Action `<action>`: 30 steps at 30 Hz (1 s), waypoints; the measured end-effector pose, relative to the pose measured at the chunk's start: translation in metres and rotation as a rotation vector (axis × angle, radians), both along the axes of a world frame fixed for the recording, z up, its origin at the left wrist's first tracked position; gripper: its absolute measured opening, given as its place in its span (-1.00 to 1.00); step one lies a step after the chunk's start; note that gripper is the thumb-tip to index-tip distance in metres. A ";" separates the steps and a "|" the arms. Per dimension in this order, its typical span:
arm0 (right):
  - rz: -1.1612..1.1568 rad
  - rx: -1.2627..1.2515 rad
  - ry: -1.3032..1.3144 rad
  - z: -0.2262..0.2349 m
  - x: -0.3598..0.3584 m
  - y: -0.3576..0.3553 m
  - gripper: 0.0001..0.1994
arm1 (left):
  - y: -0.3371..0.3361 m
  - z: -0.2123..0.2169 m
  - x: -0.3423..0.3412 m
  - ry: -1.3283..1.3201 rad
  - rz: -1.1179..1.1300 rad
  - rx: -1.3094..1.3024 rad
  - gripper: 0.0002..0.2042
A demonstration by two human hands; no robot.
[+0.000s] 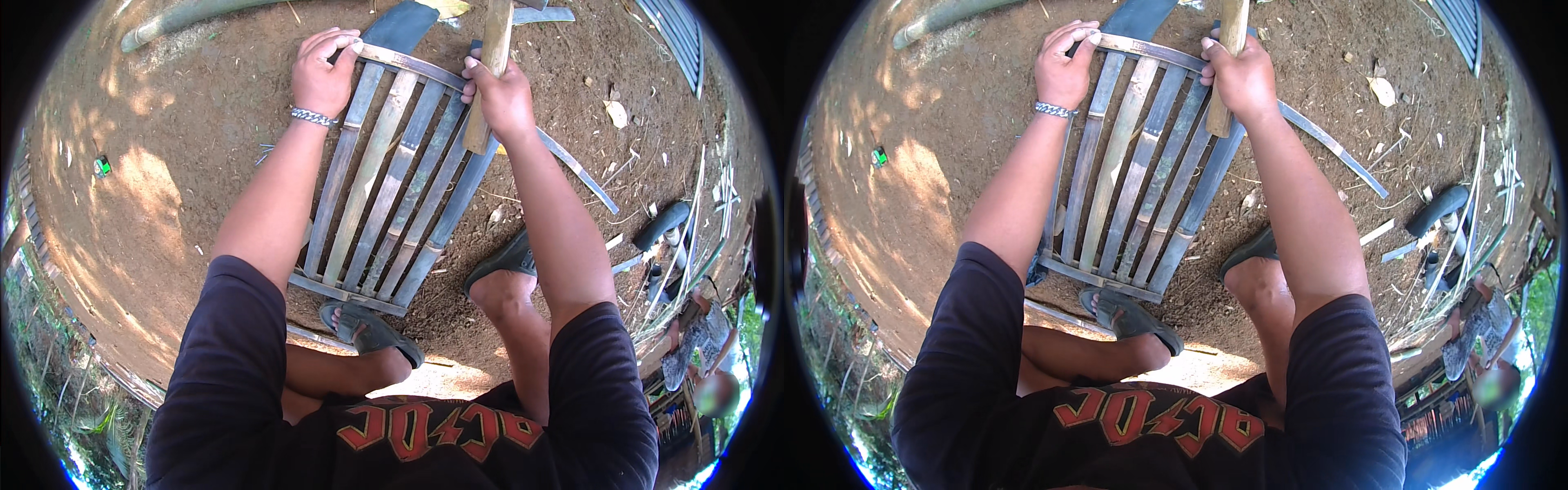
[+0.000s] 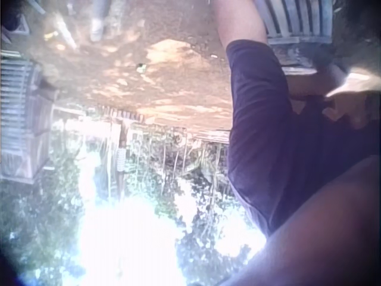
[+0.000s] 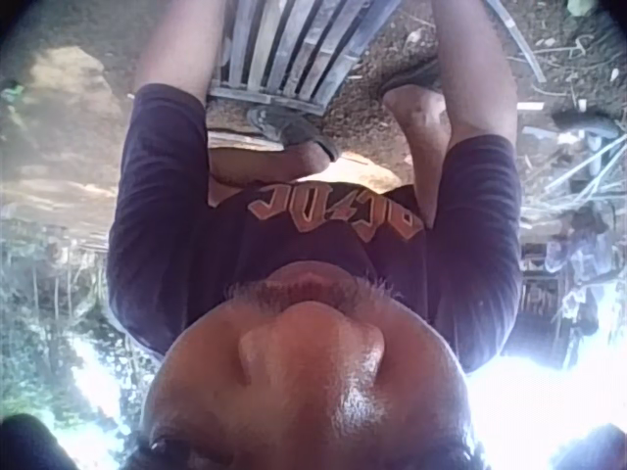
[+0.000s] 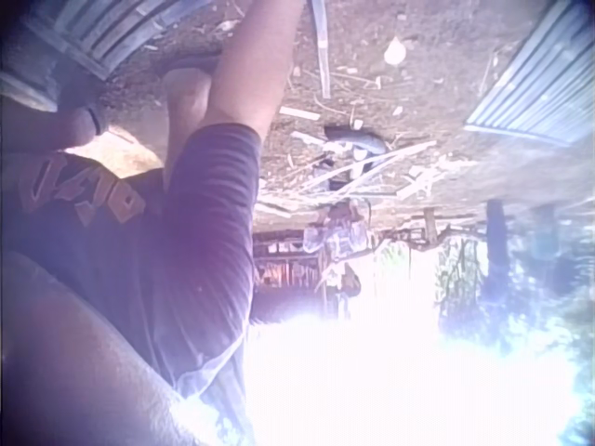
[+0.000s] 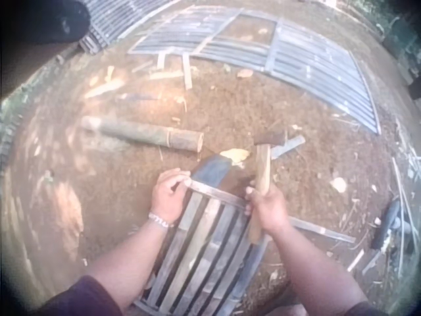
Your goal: The person retrieves a nail from a bag and walks to a work area where they sit on the ground. They use a hammer to drive nails into a bamboo frame, securing slats and crosspieces. The person repeatedly adjusts the frame and hammers nails to assemble the structure.
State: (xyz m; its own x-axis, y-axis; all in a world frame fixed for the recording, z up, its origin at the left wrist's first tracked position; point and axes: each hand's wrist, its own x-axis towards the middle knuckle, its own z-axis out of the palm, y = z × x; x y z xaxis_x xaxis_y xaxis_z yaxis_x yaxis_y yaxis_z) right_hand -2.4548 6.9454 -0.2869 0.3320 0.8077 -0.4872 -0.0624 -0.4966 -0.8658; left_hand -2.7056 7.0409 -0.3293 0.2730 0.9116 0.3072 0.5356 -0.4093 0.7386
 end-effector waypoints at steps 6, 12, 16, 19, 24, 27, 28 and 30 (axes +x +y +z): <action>0.001 0.015 -0.002 -0.002 0.000 0.000 -0.60 | -0.001 -0.002 0.002 -0.001 -0.001 0.083 -0.91; 0.041 0.053 -0.106 0.004 -0.006 -0.005 -0.59 | -0.003 -0.004 0.005 0.032 0.007 0.142 -0.91; 0.182 -0.028 -0.275 0.027 -0.023 -0.021 -0.56 | -0.002 -0.008 0.005 0.015 0.027 0.119 -0.91; 0.291 -0.141 -0.298 0.047 -0.043 -0.040 -0.53 | -0.003 -0.008 0.004 0.015 0.034 0.118 -0.91; 0.398 -0.028 -0.308 0.062 -0.066 -0.061 -0.53 | -0.005 -0.009 0.005 0.006 0.053 0.113 -0.90; 0.446 -0.013 -0.288 0.074 -0.075 -0.064 -0.49 | -0.007 -0.006 0.007 0.022 0.071 0.088 -0.89; 0.441 -0.019 -0.292 0.073 -0.078 -0.065 -0.49 | -0.009 -0.003 0.007 0.025 0.081 0.066 -0.87; 0.460 -0.023 -0.362 0.074 -0.080 -0.063 -0.49 | -0.008 -0.001 0.006 0.024 0.076 0.070 -0.87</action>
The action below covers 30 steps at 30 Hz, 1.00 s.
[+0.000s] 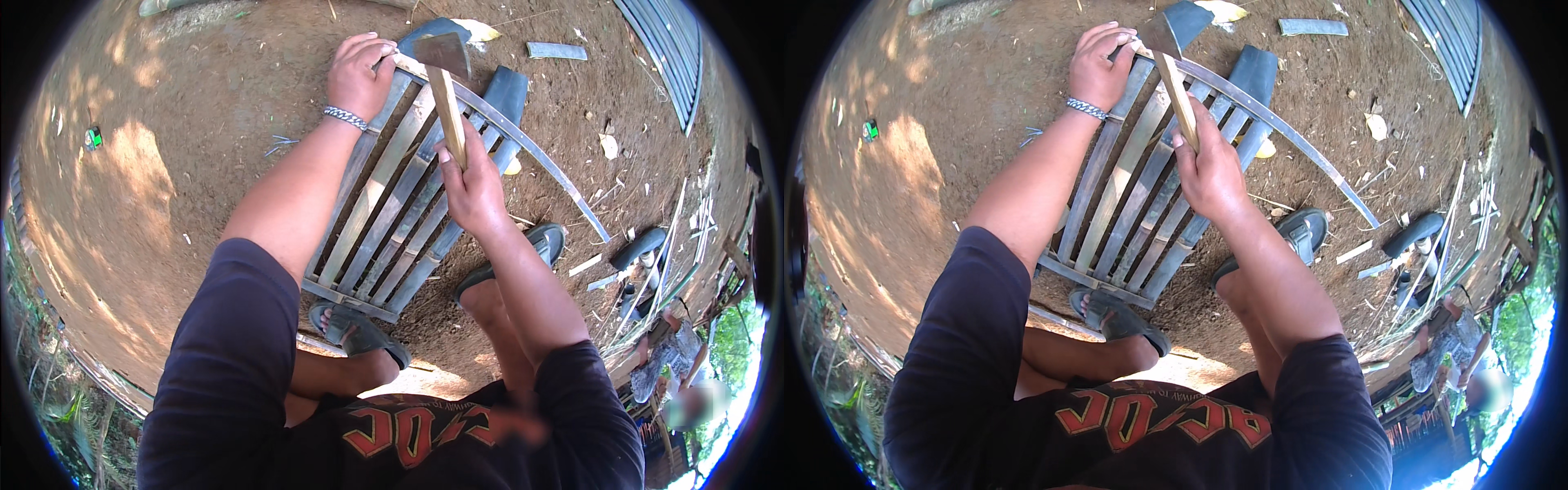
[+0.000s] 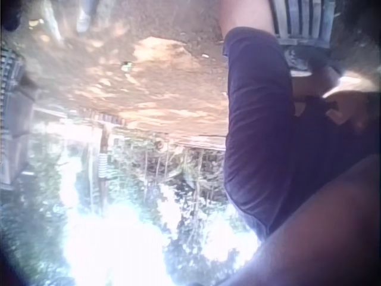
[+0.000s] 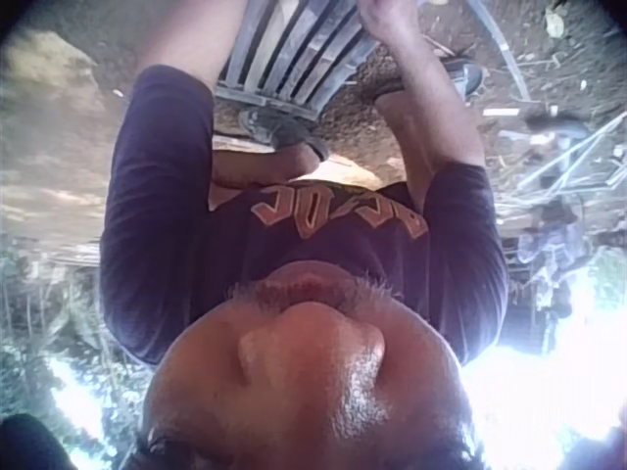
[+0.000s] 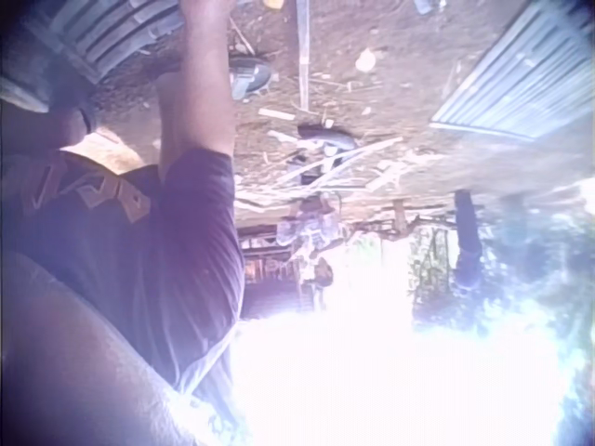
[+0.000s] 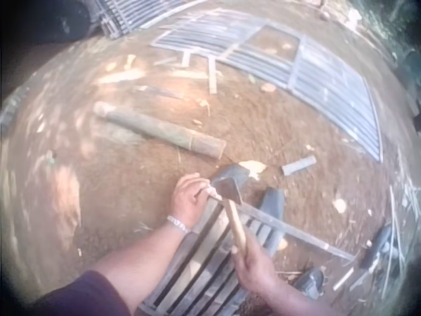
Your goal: The person retrieves a nail from a bag and walks to a work area where they sit on the ground. They use a hammer to drive nails into a bamboo frame, securing slats and crosspieces. The person repeatedly adjusts the frame and hammers nails to assemble the structure.
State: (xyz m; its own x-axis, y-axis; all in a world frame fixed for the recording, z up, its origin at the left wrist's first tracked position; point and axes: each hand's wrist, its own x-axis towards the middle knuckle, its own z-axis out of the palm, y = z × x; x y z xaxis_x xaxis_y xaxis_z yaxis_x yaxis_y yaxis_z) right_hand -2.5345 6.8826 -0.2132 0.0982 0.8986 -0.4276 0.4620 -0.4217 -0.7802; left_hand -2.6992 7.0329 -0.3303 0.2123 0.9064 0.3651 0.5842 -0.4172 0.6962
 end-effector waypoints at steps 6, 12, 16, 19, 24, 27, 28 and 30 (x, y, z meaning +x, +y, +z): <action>-0.004 0.007 -0.097 -0.004 -0.001 0.006 -0.47 | 0.000 -0.003 -0.001 -0.028 -0.017 0.020 -0.87; 0.093 -0.031 -0.148 -0.001 -0.002 0.018 -0.51 | 0.001 -0.004 0.000 -0.018 -0.006 0.030 -0.87; 0.046 0.153 -0.147 0.008 -0.007 0.021 -0.52 | 0.000 -0.004 0.001 0.026 0.004 0.036 -0.87; 0.092 0.230 -0.201 0.002 -0.007 0.021 -0.51 | 0.000 -0.001 -0.001 0.067 0.008 0.037 -0.87; 0.154 0.068 -0.282 0.004 0.002 0.031 -0.51 | 0.001 -0.007 0.001 -0.009 0.006 0.025 -0.88; 0.112 0.236 -0.251 0.013 -0.003 0.029 -0.50 | 0.000 -0.003 -0.002 0.030 0.006 0.037 -0.88; 0.110 0.290 -0.250 0.011 -0.004 0.028 -0.49 | 0.002 0.001 -0.001 0.049 0.002 0.048 -0.88; 0.130 0.238 -0.246 0.005 -0.003 0.027 -0.49 | 0.000 -0.002 0.000 0.027 0.010 0.007 -0.88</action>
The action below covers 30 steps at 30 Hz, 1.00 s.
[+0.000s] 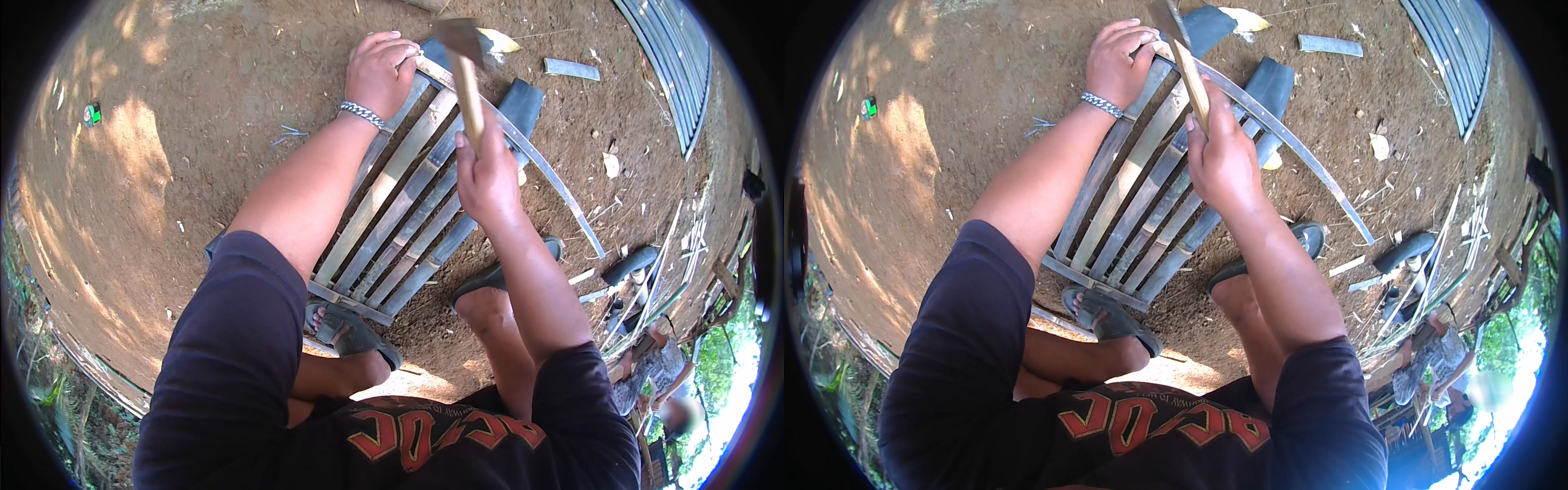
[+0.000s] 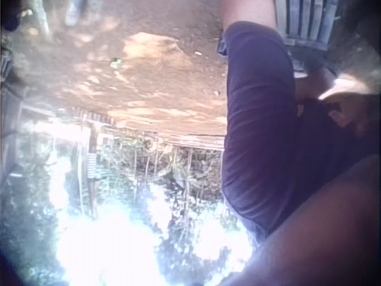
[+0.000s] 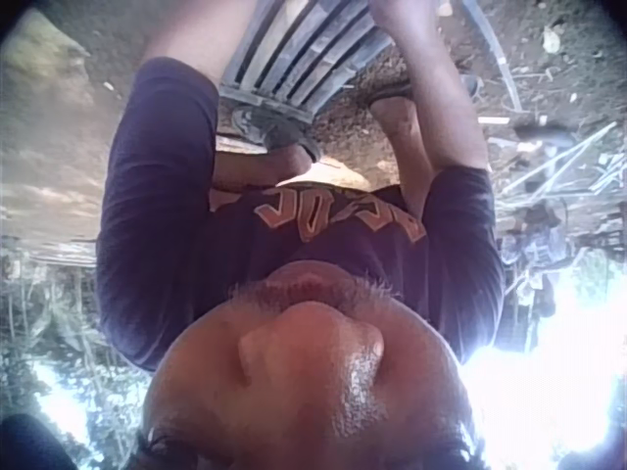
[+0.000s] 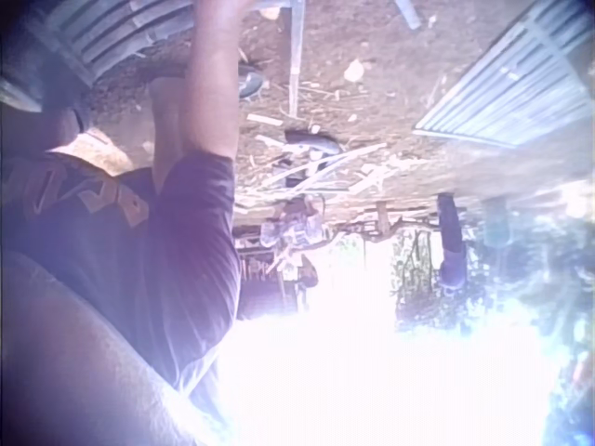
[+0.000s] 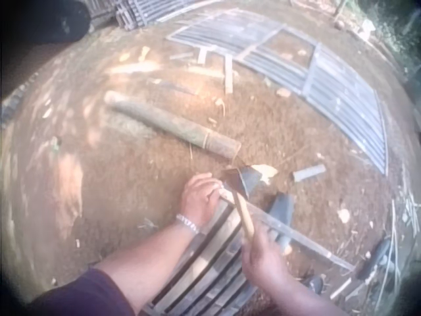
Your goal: The person retrieves a nail from a bag and walks to a work area where they sit on the ground. They use a hammer to drive nails into a bamboo frame, securing slats and crosspieces. The person repeatedly adjusts the frame and hammers nails to assemble the structure.
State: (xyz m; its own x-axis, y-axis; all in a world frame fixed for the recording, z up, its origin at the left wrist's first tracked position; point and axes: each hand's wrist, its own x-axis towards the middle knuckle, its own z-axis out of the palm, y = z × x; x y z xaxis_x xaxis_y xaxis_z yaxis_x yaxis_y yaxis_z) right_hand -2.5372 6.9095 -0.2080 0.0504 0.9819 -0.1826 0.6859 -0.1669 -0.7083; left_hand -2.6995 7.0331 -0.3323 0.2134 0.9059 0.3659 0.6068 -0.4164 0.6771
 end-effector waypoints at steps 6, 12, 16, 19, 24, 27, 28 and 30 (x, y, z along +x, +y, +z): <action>-0.058 -0.095 -0.019 0.013 0.001 0.010 -0.51 | 0.000 -0.006 -0.001 0.014 0.009 0.002 -0.88; 0.072 -0.277 -0.144 -0.006 0.009 0.011 -0.49 | 0.001 -0.005 0.000 0.023 -0.001 -0.020 -0.88; -0.028 -0.034 -0.030 0.008 0.001 0.012 -0.50 | -0.001 -0.005 -0.001 -0.009 0.022 -0.034 -0.88; -0.049 0.016 0.003 0.009 -0.001 0.008 -0.50 | 0.000 -0.002 0.000 0.025 0.007 -0.009 -0.89; 0.025 -0.207 -0.076 0.001 0.007 0.013 -0.54 | 0.001 -0.008 0.000 -0.004 0.024 -0.025 -0.91; -0.023 -0.145 0.031 0.015 0.004 0.005 -0.55 | -0.002 -0.006 -0.006 0.051 -0.009 -0.094 -0.80; -0.039 -0.119 0.060 0.017 0.005 0.005 -0.56 | 0.000 -0.002 -0.007 0.070 -0.029 -0.124 -0.75; -0.037 -0.102 0.128 0.028 0.007 0.002 -0.55 | -0.005 0.008 -0.011 0.332 0.004 -0.112 -0.56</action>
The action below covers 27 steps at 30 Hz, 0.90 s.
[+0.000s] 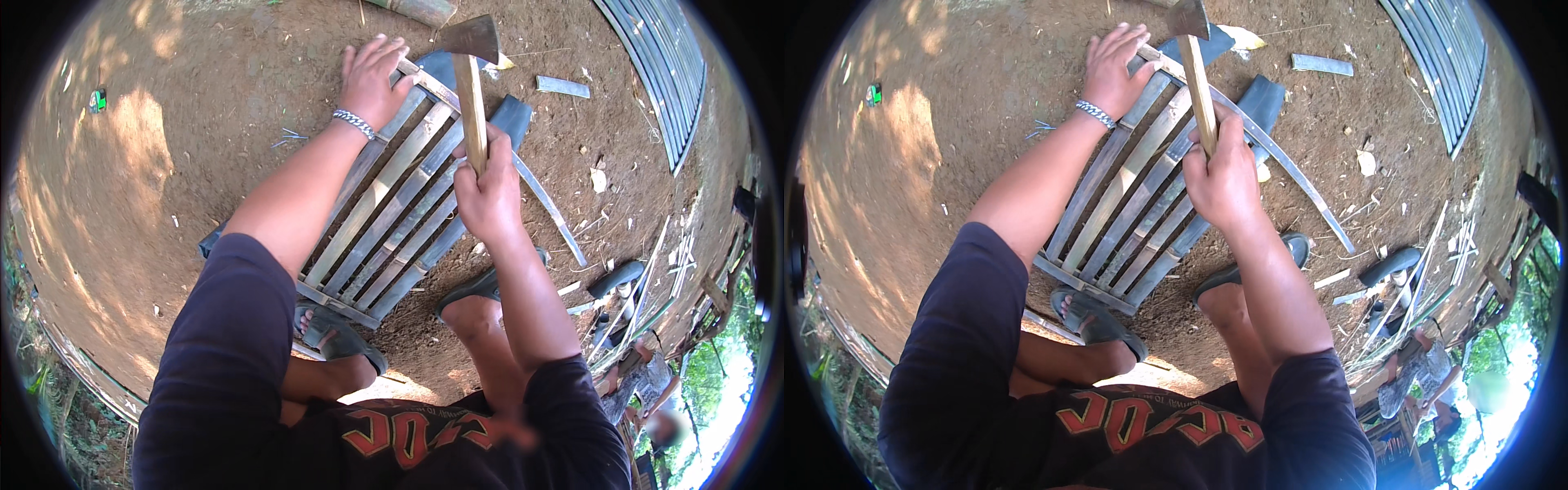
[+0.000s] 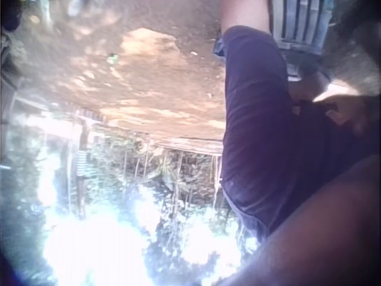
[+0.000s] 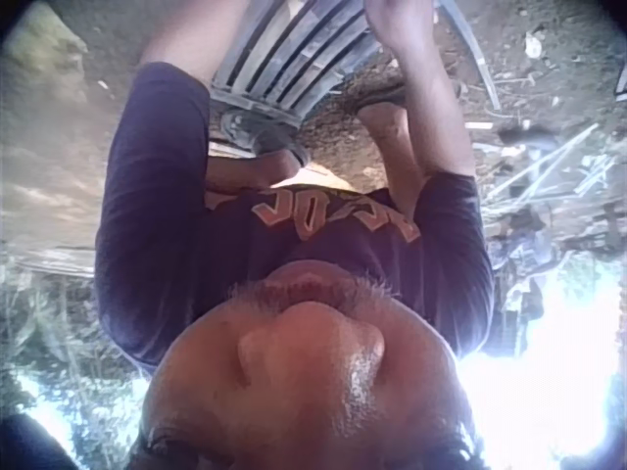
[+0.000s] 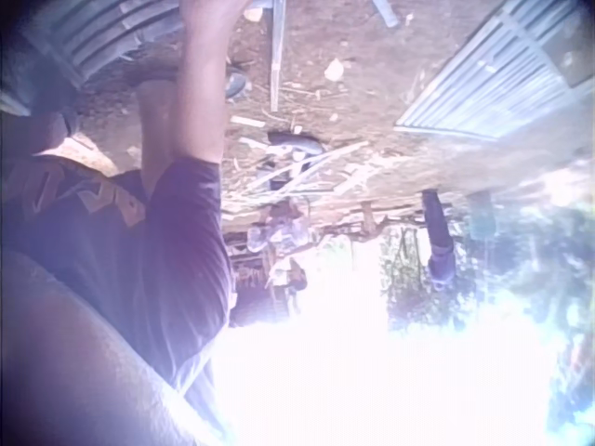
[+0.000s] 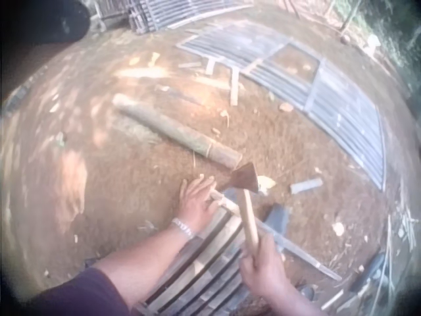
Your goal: The person retrieves a nail from a bag and walks to a work area where they sit on the ground. They use a hammer to drive nails into a bamboo frame, securing slats and crosspieces. The person repeatedly adjusts the frame and hammers nails to assemble the structure.
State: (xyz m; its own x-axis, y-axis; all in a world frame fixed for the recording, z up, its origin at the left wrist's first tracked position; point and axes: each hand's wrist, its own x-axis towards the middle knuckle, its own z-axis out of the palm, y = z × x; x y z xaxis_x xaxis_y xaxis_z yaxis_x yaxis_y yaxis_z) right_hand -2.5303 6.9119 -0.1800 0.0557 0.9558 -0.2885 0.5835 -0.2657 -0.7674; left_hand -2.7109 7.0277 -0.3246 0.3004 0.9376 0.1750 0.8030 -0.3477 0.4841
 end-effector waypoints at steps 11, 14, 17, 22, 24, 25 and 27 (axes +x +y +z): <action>0.010 -0.100 -0.039 -0.010 0.003 -0.010 -0.47 | -0.019 0.017 -0.024 0.444 -0.168 -0.131 -0.26; 0.002 0.044 0.030 -0.010 -0.001 -0.007 -0.49 | -0.020 0.016 -0.022 0.435 -0.163 -0.117 -0.26; 0.059 0.034 -0.169 -0.021 -0.003 -0.008 -0.47 | -0.019 0.018 -0.022 0.428 -0.163 -0.135 -0.26; 0.032 -0.187 -0.161 0.004 -0.007 0.001 -0.45 | -0.021 0.017 -0.026 0.391 -0.157 -0.141 -0.27; -0.008 0.110 -0.061 0.009 -0.007 -0.003 -0.46 | -0.020 0.017 -0.027 0.394 -0.163 -0.133 -0.27; 0.000 0.210 -0.042 0.000 -0.003 -0.006 -0.46 | -0.020 0.016 -0.025 0.381 -0.168 -0.130 -0.27; 0.032 0.404 -0.004 -0.019 0.003 -0.011 -0.45 | -0.018 0.014 -0.023 0.363 -0.168 -0.123 -0.27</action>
